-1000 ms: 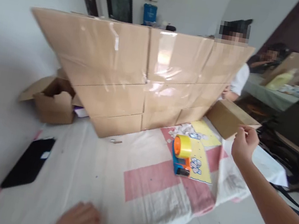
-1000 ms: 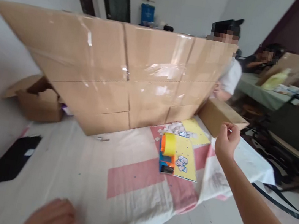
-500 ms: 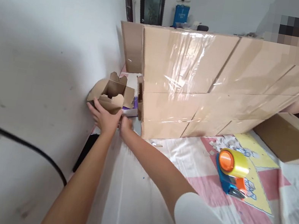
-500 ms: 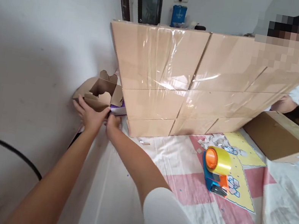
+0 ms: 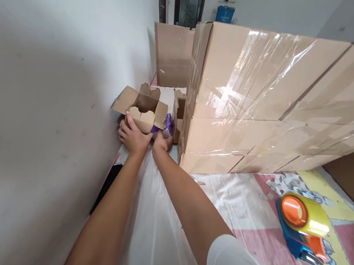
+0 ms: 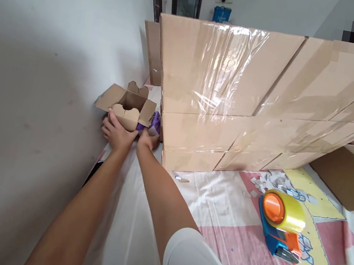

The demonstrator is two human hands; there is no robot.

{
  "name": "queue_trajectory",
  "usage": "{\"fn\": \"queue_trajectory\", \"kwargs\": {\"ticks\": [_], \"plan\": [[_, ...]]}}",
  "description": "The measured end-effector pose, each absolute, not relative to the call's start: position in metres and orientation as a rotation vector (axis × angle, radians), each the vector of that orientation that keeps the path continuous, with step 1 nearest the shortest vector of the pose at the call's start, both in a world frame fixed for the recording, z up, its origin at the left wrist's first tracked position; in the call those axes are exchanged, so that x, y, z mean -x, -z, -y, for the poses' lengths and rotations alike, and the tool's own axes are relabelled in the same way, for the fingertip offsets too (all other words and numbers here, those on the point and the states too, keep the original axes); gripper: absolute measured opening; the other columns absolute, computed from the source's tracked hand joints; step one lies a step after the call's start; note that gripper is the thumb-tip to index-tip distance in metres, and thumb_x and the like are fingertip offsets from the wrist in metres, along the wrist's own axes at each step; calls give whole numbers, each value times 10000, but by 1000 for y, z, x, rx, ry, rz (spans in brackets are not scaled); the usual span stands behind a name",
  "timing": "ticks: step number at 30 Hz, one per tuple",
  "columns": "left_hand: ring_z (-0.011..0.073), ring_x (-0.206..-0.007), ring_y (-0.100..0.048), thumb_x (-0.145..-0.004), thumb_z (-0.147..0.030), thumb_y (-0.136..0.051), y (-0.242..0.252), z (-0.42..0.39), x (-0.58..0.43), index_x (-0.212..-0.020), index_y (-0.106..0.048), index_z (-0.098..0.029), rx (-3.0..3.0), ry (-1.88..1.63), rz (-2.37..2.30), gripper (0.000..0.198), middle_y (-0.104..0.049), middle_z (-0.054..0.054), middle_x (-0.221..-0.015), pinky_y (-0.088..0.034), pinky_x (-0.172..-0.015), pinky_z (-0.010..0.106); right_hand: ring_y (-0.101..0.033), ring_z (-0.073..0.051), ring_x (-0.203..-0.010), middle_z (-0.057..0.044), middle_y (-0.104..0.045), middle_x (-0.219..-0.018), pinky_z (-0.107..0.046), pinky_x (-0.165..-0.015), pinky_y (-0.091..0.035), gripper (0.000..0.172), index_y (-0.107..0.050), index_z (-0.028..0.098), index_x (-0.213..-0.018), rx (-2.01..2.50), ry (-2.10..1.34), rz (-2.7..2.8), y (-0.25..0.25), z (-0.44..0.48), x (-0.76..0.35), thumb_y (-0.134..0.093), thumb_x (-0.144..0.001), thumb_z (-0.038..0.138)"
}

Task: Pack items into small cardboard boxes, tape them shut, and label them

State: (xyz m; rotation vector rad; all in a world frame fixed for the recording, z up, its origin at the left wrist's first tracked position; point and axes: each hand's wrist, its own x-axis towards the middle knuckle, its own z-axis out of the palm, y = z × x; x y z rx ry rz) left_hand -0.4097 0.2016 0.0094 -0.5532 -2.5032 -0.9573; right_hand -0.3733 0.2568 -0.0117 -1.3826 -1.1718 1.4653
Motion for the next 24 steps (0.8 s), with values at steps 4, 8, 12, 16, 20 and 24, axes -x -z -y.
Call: {"fn": "queue_trajectory", "kwargs": {"ticks": [4, 8, 12, 16, 20, 24], "plan": [[416, -1226, -479, -603, -410, -853, -24, -177, 401, -1612, -147, -209, 600, 989, 2463, 1247, -396, 202, -1518, -463, -1028, 564, -565, -209, -1167, -36, -617, -1172, -311, -1019, -458, 149, -549, 229, -883, 1221, -1309, 1387, 12, -239, 368, -657, -791, 184], [417, -1241, -462, -634, -438, -829, -39, -152, 379, -1602, -190, -247, 635, 1029, 2434, 1176, -393, 197, -1499, -447, -1022, 568, -549, -191, -984, -9, -602, -1032, -311, -953, -456, 216, -462, 237, -831, 1086, -1285, 1477, -1, -227, 349, -675, -799, 233], [412, -1307, -450, -666, -442, -799, -52, -122, 354, -1585, -211, -180, 623, 1065, 2418, 1123, -416, 228, -1464, -399, -1069, 581, -507, -192, -890, 29, -540, -860, -312, -869, -453, 356, -408, 251, -829, 1018, -1317, 1444, -24, -210, 322, -747, -747, 323], [409, -1381, -407, -647, -423, -806, -64, -65, 312, -1578, -178, -127, 566, 1070, 2368, 1161, -427, 252, -1467, -326, -1139, 604, -523, -161, -824, 50, -514, -852, -285, -791, -464, 437, -431, 246, -882, 862, -1457, 1393, -42, -174, 275, -802, -670, 341], [427, -1390, -406, -584, -386, -844, -55, 2, 241, -1598, -172, -159, 577, 1171, 2286, 1238, -444, 238, -1468, -332, -1149, 642, -557, -147, -739, 62, -524, -808, -267, -679, -480, 505, -471, 243, -1104, 738, -1660, 1303, -44, -130, 191, -731, -741, 478], [405, -1437, -367, -552, -420, -894, -14, 47, 161, -1618, -132, -205, 732, 1453, 2216, 1328, -371, 230, -1519, -447, -1106, 581, -578, -154, -727, 59, -564, -808, -255, -608, -476, 569, -490, 272, -1155, 786, -1931, 1030, -36, -102, 80, -776, -687, 422]]}}
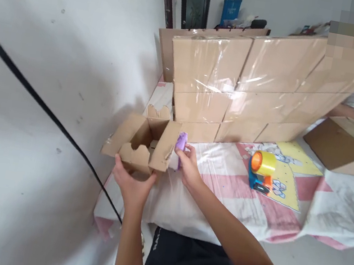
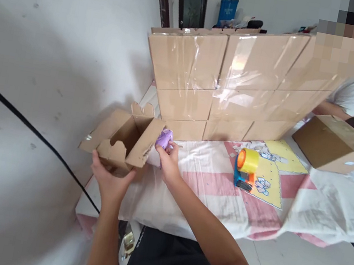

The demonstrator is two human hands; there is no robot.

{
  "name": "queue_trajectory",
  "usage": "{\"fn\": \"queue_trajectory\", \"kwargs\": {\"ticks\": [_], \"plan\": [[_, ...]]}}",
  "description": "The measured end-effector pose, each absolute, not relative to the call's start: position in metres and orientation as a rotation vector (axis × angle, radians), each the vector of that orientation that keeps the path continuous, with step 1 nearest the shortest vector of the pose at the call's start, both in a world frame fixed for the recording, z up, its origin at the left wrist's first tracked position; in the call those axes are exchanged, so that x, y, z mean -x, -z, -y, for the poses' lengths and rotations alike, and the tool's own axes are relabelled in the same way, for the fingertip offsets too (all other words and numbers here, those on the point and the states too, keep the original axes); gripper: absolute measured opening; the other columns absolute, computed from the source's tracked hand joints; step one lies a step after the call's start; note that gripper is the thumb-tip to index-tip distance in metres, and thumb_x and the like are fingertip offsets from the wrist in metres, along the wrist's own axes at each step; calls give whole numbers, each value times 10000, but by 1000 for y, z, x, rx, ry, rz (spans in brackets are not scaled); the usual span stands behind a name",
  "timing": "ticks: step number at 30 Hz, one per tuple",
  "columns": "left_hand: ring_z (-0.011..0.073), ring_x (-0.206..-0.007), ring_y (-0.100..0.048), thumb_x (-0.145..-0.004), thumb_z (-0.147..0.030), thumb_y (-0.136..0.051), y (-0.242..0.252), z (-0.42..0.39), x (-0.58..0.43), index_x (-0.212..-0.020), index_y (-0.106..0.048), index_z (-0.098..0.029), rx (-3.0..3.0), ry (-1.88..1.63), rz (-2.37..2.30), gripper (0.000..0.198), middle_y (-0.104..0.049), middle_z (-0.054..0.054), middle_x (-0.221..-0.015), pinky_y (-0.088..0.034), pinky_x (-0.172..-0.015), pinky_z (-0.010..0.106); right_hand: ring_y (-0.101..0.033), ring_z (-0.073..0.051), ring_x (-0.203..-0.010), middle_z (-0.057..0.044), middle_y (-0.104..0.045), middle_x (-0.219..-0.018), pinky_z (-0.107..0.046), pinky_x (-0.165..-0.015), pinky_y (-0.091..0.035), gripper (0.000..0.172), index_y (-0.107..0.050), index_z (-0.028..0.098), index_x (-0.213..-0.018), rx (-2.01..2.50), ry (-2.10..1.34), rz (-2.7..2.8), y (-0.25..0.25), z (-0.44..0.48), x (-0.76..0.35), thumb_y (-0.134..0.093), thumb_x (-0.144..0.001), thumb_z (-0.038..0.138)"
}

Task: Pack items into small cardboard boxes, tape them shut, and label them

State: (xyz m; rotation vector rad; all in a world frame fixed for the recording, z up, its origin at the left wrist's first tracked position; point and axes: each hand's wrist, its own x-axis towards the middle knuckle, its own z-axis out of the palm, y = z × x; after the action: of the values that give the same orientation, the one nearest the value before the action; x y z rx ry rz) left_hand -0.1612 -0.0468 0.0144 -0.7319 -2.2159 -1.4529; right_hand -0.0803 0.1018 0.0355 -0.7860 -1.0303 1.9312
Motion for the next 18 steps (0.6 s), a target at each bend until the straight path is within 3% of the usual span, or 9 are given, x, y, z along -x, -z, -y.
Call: {"fn": "queue_trajectory", "kwargs": {"ticks": [4, 7, 10, 12, 15, 16, 18], "plan": [[371, -1460, -370, -568, -423, -896, 23, 57, 109, -1618, -89, -291, 871, 1805, 2271, 1331, -246, 197, -1601, -508, -1071, 533, -532, -152, -693, 65, -500, -760, -268, -582, -506, 420, -537, 288, -1105, 856, -1893, 958, -18, -103, -20, -670, -709, 326], [368, -1438, -407, -532, -417, -910, 35, 50, 97, -1610, -60, -337, 979, 1940, 2310, 1374, -220, 173, -1630, -505, -1076, 559, -557, -195, -782, 20, -520, -826, -348, -677, -548, 382, -560, 265, -1101, 984, -1504, 1263, -7, -118, -79, -643, -743, 371], [379, -1451, -393, -542, -410, -899, 38, 43, 100, -1603, -18, -369, 1065, 1996, 2316, 1380, -167, 167, -1666, -548, -1022, 547, -549, -305, -1161, -110, -549, -1193, -524, -982, -504, 551, -504, 231, -1309, 1014, -882, 1643, -7, -135, -123, -618, -790, 378], [385, -1473, -364, -559, -410, -889, 39, 40, 102, -1596, 21, -381, 1084, 1998, 2310, 1380, -134, 168, -1677, -560, -1005, 537, -370, -365, -1425, -175, -413, -1461, -618, -1143, -352, 739, -340, 226, -1499, 893, -563, 1909, -17, -144, -139, -606, -824, 370], [393, -1490, -331, -561, -422, -885, 41, 38, 99, -1595, 43, -374, 1110, 1928, 2325, 1391, -109, 173, -1674, -526, -1046, 570, -114, -432, -1557, -183, -237, -1639, -688, -1196, -198, 904, -230, 255, -1595, 713, -330, 2337, -40, -156, -138, -672, -835, 467], [395, -1489, -330, -554, -424, -886, 41, 38, 97, -1596, 43, -371, 1122, 1900, 2333, 1397, -98, 174, -1674, -511, -1060, 581, -93, -453, -1558, -173, -211, -1663, -704, -1189, -185, 931, -244, 276, -1601, 685, -308, 2455, -48, -161, -132, -701, -822, 501], [390, -1485, -337, -556, -416, -880, 40, 37, 93, -1599, 45, -367, 1141, 1856, 2351, 1395, -79, 174, -1679, -496, -1078, 582, -194, -485, -1520, -166, -235, -1667, -717, -1152, -235, 924, -290, 303, -1597, 665, -344, 2631, -61, -171, -117, -734, -808, 489]]}}
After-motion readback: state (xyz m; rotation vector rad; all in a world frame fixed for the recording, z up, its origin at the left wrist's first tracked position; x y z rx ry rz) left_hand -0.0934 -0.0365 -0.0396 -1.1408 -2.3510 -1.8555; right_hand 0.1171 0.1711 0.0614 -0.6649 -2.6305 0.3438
